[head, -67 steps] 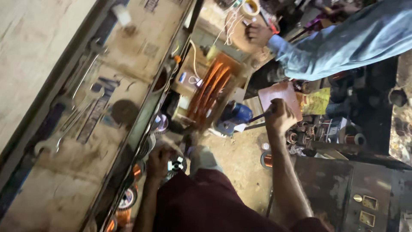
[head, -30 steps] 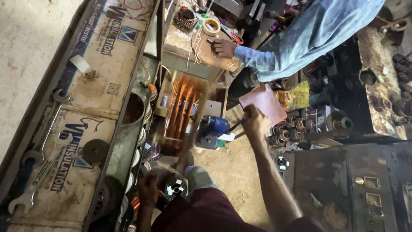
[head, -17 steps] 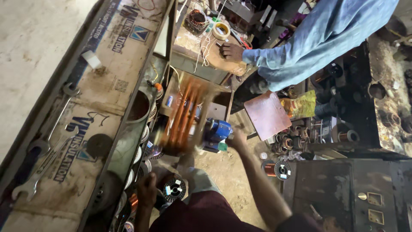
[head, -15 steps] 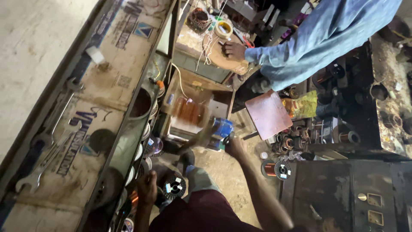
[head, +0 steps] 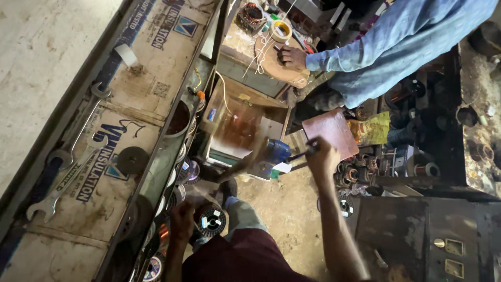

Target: The person operates a manual wire-winding machine to wrap copper wire onto a cylindrical bobbin. They repeatedly pull a lever to rotate the bobbin while guiding the wire with their hands. The person adjusts the wire path and occasionally pauses to reposition the bobbin or wire.

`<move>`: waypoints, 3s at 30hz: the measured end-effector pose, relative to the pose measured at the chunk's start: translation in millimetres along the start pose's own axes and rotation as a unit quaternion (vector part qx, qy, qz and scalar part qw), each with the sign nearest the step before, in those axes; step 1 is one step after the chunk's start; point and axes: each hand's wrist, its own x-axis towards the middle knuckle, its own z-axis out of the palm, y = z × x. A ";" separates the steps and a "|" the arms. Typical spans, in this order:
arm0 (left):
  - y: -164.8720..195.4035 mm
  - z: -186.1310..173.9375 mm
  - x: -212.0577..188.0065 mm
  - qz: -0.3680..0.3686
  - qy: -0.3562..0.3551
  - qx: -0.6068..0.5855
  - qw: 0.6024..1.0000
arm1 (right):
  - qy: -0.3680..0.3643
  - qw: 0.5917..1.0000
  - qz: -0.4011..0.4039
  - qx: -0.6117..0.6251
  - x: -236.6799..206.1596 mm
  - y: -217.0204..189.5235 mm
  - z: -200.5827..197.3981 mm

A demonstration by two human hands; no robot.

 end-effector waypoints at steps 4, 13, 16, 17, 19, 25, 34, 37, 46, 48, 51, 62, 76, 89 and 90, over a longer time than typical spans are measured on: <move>5.9 2.7 0.5 0.007 0.008 0.053 0.999 | -0.086 0.996 -0.033 0.005 59.0 34.7 53.1; 81.0 -2.5 -23.2 -0.016 0.039 0.081 0.996 | -0.093 0.917 -0.380 0.078 -30.1 42.2 139.8; 77.2 -3.4 -25.8 -0.075 0.033 0.171 0.982 | -0.231 0.972 -0.042 -0.006 -96.1 31.6 99.3; 71.4 -2.8 -24.2 -0.102 0.024 0.185 0.977 | -0.235 0.972 -0.010 0.002 -110.0 27.2 80.1; 55.7 -1.0 -21.6 -0.083 0.004 0.128 0.988 | -0.209 0.978 -0.003 0.011 -124.8 17.5 41.8; 26.6 6.0 -7.1 -0.003 -0.038 -0.021 0.999 | 0.050 0.996 -0.071 -0.023 -56.6 3.1 2.6; 40.3 8.2 -8.1 0.003 -0.017 -0.002 1.000 | -0.229 0.966 -0.111 -0.046 74.4 51.3 108.4; 45.9 3.9 -12.9 0.017 -0.017 -0.032 0.999 | -0.350 0.875 -0.173 0.285 41.4 52.6 133.9; 50.7 -0.4 -12.5 -0.049 -0.015 0.077 0.996 | -0.184 0.981 -0.026 0.062 -121.2 19.3 35.1; 41.8 3.5 -6.6 -0.012 -0.039 -0.009 0.999 | -0.115 0.990 -0.027 0.074 -115.0 4.8 3.2; 26.7 9.5 0.4 -0.006 -0.034 -0.030 0.999 | 0.043 0.997 -0.056 0.008 -68.1 -10.6 -10.3; 32.2 10.4 -0.5 0.011 -0.037 -0.014 0.999 | -0.289 0.954 -0.070 -0.031 55.7 33.9 101.2; 48.2 3.9 0.6 0.029 -0.050 -0.005 0.998 | -0.116 0.993 -0.002 0.027 -78.5 -13.3 -24.1; 31.6 10.9 -6.1 -0.036 -0.046 -0.201 0.978 | -0.290 0.927 -0.133 0.197 34.2 39.5 119.1; 31.2 10.6 -7.4 -0.041 -0.043 -0.216 0.975 | -0.242 0.895 -0.123 0.355 1.9 48.0 126.1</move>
